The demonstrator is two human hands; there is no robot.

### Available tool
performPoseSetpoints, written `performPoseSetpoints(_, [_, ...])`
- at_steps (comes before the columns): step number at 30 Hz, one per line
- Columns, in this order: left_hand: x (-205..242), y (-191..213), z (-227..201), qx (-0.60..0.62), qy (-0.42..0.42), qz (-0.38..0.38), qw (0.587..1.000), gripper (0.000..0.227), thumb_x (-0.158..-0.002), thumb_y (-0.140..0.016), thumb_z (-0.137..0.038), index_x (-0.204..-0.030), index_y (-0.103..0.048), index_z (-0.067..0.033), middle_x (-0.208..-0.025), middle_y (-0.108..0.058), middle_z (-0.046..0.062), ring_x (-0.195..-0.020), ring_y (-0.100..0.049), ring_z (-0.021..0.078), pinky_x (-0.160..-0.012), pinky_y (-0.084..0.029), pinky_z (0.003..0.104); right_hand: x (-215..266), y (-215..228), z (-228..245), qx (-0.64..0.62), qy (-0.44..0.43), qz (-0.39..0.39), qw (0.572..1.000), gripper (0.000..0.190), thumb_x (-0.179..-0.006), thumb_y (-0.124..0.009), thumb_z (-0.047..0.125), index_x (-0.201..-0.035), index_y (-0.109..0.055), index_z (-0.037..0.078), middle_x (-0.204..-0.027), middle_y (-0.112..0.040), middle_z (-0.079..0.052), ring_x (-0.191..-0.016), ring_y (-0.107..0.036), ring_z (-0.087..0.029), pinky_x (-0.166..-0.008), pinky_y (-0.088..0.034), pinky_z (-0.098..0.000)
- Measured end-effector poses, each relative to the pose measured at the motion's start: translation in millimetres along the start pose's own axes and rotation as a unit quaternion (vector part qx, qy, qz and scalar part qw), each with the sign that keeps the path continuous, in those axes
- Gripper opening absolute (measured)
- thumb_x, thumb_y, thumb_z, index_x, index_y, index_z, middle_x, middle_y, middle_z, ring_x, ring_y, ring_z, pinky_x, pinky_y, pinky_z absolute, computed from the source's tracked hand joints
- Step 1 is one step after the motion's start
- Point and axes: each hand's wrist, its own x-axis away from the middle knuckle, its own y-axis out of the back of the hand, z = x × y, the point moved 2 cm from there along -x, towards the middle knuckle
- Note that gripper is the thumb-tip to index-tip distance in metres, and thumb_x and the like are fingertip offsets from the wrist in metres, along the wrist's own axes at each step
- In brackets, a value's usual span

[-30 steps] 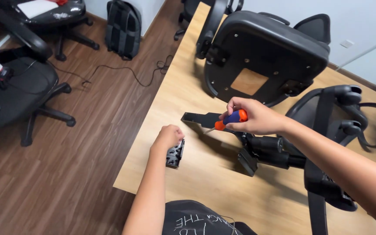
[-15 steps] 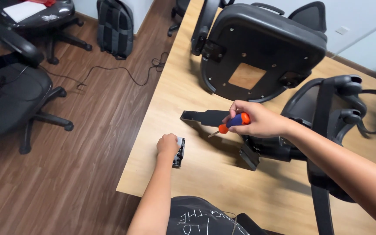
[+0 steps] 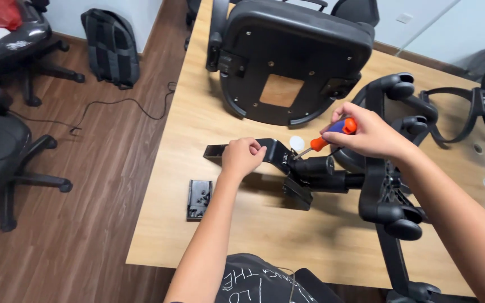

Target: The person assembles an office chair by using a screwdriver to tighten screws on the chair base, then inserts the gas lift cylinder and secures it with a metal bracket and screws. The person aligns and fastens components on a wooden table in an office setting.

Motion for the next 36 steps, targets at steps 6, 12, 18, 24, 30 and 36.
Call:
performPoseSetpoints(6, [5,-51,-31,0.055,-0.098,0.087,0.990,0.024,-0.078,-0.080,-0.023,-0.098,-0.077,-0.0095,-0.092,-0.076,0.008,-0.086,-0.074,0.0262,-0.080,-0.059,0.036,41,22,-31,0.068,-0.172,-0.106,0.977,0.035,-0.086,-0.080,0.029,-0.106,-0.062,0.007,-0.076,-0.068,-0.009,-0.064,-0.060,-0.013,-0.057,-0.048,-0.0304])
performPoseSetpoints(12, [7,-107,-77,0.020,-0.206,0.180,0.962,0.072,-0.062,-0.089,-0.015,-0.128,-0.062,-0.0064,-0.127,-0.064,0.017,-0.117,-0.060,0.0358,-0.098,-0.049,0.042,78,17,-76,-0.122,-0.190,-0.212,0.951,0.026,-0.088,-0.077,0.023,-0.098,-0.061,0.005,-0.079,-0.070,-0.004,-0.066,-0.069,-0.009,-0.057,-0.058,-0.0242])
performPoseSetpoints(18, [1,-185,-70,-0.014,-0.190,0.191,0.963,0.067,-0.058,-0.085,-0.008,-0.120,-0.062,-0.0080,-0.118,-0.067,0.016,-0.116,-0.060,0.0373,-0.097,-0.049,0.043,95,3,-121,-0.245,-0.144,-0.275,0.918,0.022,-0.093,-0.075,0.017,-0.098,-0.059,0.003,-0.079,-0.070,-0.006,-0.065,-0.069,-0.010,-0.057,-0.056,-0.0235])
performPoseSetpoints(24, [-17,-183,-79,-0.031,-0.139,0.236,0.961,0.048,-0.057,-0.077,-0.007,-0.104,-0.070,-0.0112,-0.092,-0.073,0.018,-0.094,-0.070,0.0389,-0.084,-0.057,0.042,95,2,-125,-0.252,-0.142,-0.269,0.918,0.020,-0.092,-0.075,0.017,-0.098,-0.061,0.003,-0.081,-0.071,-0.006,-0.067,-0.069,-0.009,-0.059,-0.058,-0.0233])
performPoseSetpoints(30, [-24,-188,-67,-0.026,-0.129,0.286,0.949,0.052,-0.056,-0.079,-0.009,-0.107,-0.070,-0.0090,-0.098,-0.075,0.015,-0.096,-0.071,0.0346,-0.085,-0.057,0.039,89,9,-114,-0.268,-0.151,-0.245,0.919,0.020,-0.091,-0.075,0.017,-0.099,-0.063,0.004,-0.081,-0.072,-0.006,-0.069,-0.070,-0.010,-0.063,-0.059,-0.0247])
performPoseSetpoints(36, [-36,-145,-57,0.164,-0.133,0.319,0.924,0.085,-0.055,-0.090,-0.011,-0.135,-0.061,-0.0116,-0.124,-0.070,0.007,-0.111,-0.067,0.0197,-0.095,-0.055,0.033,73,21,-88,-0.308,-0.115,-0.139,0.934,0.016,-0.089,-0.070,0.012,-0.099,-0.061,0.004,-0.106,-0.077,-0.010,-0.085,-0.073,-0.013,-0.073,-0.062,-0.0285])
